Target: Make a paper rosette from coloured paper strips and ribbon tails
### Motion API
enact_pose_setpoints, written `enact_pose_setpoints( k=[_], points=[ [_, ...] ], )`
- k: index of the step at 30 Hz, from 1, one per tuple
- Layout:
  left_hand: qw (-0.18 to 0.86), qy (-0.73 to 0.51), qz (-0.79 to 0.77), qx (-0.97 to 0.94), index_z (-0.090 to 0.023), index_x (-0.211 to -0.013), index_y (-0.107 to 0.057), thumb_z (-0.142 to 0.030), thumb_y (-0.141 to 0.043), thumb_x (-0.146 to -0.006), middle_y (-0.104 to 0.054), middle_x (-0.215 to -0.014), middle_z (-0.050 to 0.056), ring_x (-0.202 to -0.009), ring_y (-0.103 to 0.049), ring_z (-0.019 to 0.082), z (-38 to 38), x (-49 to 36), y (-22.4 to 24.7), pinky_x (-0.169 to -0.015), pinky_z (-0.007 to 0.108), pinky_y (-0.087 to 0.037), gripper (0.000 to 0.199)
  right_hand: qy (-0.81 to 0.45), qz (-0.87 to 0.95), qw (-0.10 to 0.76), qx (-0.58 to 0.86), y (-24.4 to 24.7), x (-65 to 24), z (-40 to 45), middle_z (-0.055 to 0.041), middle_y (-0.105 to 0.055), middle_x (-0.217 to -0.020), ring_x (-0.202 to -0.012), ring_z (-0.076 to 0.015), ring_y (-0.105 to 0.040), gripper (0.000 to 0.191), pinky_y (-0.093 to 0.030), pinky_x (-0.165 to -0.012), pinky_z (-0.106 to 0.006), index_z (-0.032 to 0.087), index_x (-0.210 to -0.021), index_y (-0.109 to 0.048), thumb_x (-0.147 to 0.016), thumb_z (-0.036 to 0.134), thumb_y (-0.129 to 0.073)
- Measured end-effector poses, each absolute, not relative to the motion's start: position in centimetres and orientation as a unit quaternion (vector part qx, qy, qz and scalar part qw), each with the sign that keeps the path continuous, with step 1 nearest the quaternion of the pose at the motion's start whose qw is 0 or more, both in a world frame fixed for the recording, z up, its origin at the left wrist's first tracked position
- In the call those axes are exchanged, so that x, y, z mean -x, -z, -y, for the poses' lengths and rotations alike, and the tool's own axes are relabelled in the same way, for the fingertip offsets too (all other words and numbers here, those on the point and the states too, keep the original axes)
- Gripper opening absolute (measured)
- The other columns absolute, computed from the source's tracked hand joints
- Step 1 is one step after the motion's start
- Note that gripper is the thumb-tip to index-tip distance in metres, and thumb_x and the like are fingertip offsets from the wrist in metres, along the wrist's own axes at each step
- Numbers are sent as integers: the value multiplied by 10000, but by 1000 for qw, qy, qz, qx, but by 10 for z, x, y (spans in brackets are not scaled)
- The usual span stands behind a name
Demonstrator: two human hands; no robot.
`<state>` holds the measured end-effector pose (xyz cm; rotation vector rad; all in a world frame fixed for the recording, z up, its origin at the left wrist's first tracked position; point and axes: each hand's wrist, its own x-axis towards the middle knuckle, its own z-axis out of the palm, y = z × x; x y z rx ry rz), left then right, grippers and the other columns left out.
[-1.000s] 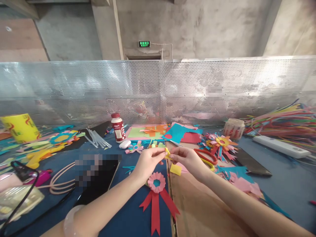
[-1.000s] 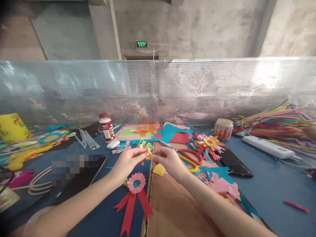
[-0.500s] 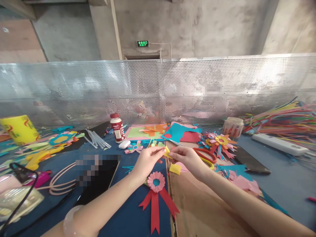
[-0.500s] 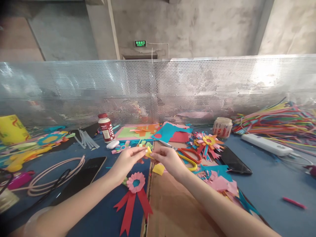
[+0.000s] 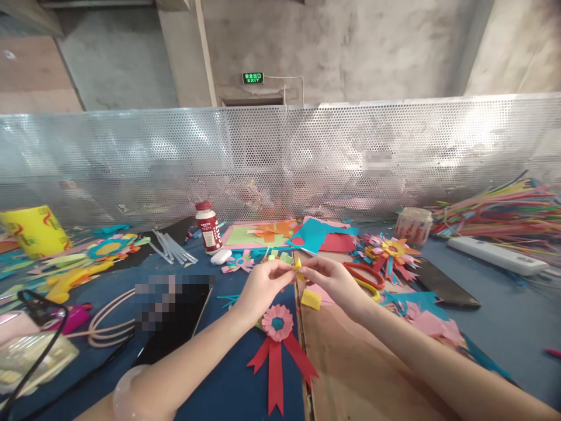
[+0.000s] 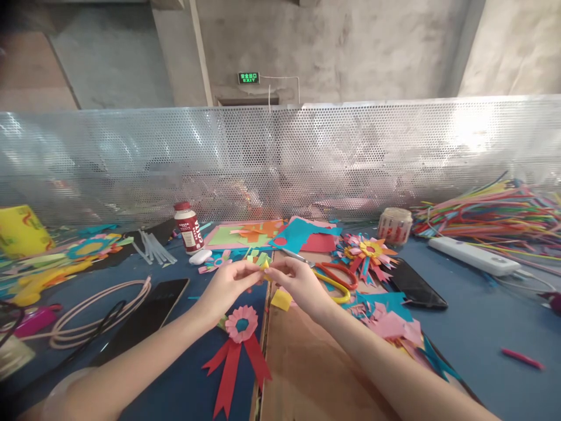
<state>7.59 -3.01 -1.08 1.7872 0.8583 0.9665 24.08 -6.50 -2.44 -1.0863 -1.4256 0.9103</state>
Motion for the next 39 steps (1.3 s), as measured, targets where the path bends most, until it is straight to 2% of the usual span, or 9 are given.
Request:
enact_pose_setpoints(
  k=[6, 24, 39],
  points=[
    [445, -388, -326, -738, -163, -807, -667, -284, -607, -749, -699, -815, 49, -795, -634, 204, 37, -79, 10, -752, 303, -479, 147, -374, 596, 546, 456, 22, -239, 68, -2, -625, -685, -657, -138, -555, 249, -430, -656, -273, 151, -742, -644, -737, 399, -652],
    [458, -402, -341, -716, -151, -850, -667, -314, -634, -740, -704, -836, 64, -827, -648, 217, 36, -80, 16, -760, 317, -501, 199, -425, 544, 583, 429, 30, -233, 69, -32, -625, -738, -687, -133, -554, 282, -440, -657, -260, 141, -776, -638, -742, 420, -654],
    [475, -399, -360, -696, -177, -845, -708, -312, -643, -732, -720, -829, 48, -830, -652, 209, 37, -80, 12, -746, 288, -485, 187, -424, 551, 568, 440, 27, -234, 69, -17, -620, -733, -672, -127, -560, 284, -451, -653, -264, 150, -783, -632, -752, 432, -635]
  ],
)
